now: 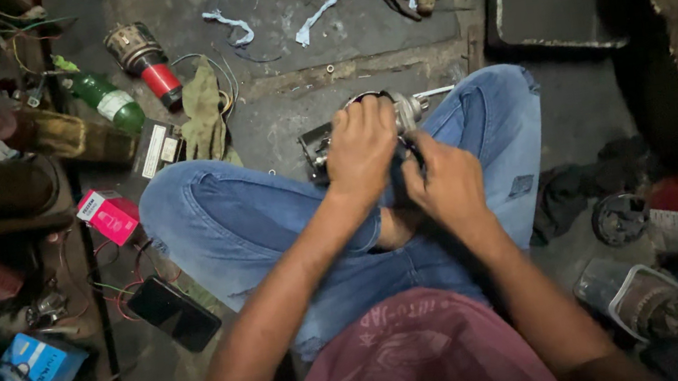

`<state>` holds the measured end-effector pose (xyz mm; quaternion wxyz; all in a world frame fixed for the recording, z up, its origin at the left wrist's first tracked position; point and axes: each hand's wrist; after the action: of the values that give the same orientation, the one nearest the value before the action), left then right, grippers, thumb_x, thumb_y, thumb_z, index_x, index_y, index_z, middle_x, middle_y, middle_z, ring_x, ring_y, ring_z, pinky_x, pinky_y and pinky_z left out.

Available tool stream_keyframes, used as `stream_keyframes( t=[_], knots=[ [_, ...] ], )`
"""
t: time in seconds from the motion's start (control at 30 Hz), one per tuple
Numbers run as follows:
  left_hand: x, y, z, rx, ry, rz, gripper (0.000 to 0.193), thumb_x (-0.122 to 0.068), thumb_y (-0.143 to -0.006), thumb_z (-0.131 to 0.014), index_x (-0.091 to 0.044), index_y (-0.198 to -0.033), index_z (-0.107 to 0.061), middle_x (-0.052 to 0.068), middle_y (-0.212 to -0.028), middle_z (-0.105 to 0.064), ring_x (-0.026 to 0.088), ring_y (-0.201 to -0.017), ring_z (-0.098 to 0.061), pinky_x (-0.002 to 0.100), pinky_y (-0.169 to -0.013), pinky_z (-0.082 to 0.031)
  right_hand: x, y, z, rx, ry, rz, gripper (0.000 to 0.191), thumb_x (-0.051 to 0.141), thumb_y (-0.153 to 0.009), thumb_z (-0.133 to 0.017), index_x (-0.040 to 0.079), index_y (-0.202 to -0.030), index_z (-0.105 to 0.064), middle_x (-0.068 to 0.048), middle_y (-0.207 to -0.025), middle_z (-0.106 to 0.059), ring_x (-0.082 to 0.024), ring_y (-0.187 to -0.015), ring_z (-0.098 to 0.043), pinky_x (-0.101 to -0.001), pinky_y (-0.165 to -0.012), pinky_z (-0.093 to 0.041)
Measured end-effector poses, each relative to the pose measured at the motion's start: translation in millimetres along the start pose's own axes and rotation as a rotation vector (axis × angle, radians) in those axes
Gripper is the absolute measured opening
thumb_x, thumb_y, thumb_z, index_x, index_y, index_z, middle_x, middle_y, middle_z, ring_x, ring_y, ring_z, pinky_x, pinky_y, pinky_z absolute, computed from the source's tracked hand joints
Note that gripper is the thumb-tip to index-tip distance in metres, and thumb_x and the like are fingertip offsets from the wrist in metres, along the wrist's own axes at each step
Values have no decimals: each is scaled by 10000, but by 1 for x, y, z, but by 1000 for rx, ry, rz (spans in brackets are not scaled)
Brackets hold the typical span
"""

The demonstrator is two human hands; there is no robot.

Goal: The person sits cross-legged on the workshop floor and repairs a starter motor resting on their lap. They use a spanner to loosen bolts on the motor, turn the housing by hand, manipulate the solenoid and terminal parts, and reposition the unit repeatedly while working on its components.

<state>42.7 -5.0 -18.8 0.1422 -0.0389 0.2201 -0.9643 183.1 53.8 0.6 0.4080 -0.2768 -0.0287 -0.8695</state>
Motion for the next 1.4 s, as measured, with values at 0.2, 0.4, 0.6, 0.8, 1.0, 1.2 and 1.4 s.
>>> stream_keyframes(
  t=[0.2,0.4,0.6,0.8,1.0,1.2,1.4],
  knots=[
    [-13,-1,-2,12,-44,105,346,-226,-770,-650,-87,-1086,-651,59,-941,-589,237,-875,-604,429,-811,-484,0,6,4,28,12,-24,243,222,-966,-644,85,-1158,-700,-226,-714,-672,-441,-661,-658,-550,-609,-506],
    [-5,-6,0,108,48,113,240,-169,-780,-701,-118,-998,-615,79,-970,-605,279,-915,-661,462,-830,-527,10,0,12,66,-15,-57,239,224,-976,-631,115,-1172,-712,-234,-724,-674,-446,-667,-659,-553,-612,-510],
    [-5,-6,6,120,45,86,305,-145,-740,-737,-98,-1009,-601,89,-973,-605,279,-924,-657,459,-811,-514,6,-4,18,155,45,-45,246,226,-959,-636,114,-1164,-711,-227,-731,-691,-453,-660,-654,-557,-589,-503],
    [-3,-10,8,133,104,111,278,-137,-739,-738,-103,-982,-608,92,-958,-611,294,-928,-656,455,-807,-513,1,-6,17,112,13,24,276,220,-947,-646,101,-1189,-703,-219,-774,-700,-446,-664,-660,-545,-603,-512],
    [-1,-11,7,118,102,117,231,-137,-779,-714,-94,-988,-625,97,-967,-619,290,-927,-660,459,-816,-519,-1,-9,18,129,4,24,264,207,-928,-659,110,-1164,-727,-225,-786,-699,-443,-696,-666,-540,-637,-525],
    [-2,-12,4,110,82,126,218,-133,-772,-693,-99,-977,-627,94,-953,-621,291,-914,-664,468,-808,-518,-1,-8,19,169,25,8,283,196,-915,-674,115,-1180,-733,-231,-761,-693,-450,-685,-660,-543,-624,-516],
    [2,-12,5,133,118,111,251,-122,-764,-692,-88,-1006,-633,97,-965,-623,291,-923,-665,449,-797,-512,-3,-12,22,170,-294,-81,280,189,-963,-642,108,-1223,-705,-221,-778,-672,-395,-696,-699,-492,-625,-544]
  ],
)
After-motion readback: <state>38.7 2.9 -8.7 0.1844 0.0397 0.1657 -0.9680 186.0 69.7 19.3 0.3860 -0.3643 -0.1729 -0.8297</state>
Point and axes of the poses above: each hand's wrist, its own y-axis away from the middle knuckle, its own z-axis out of the back of the hand, x = y × z
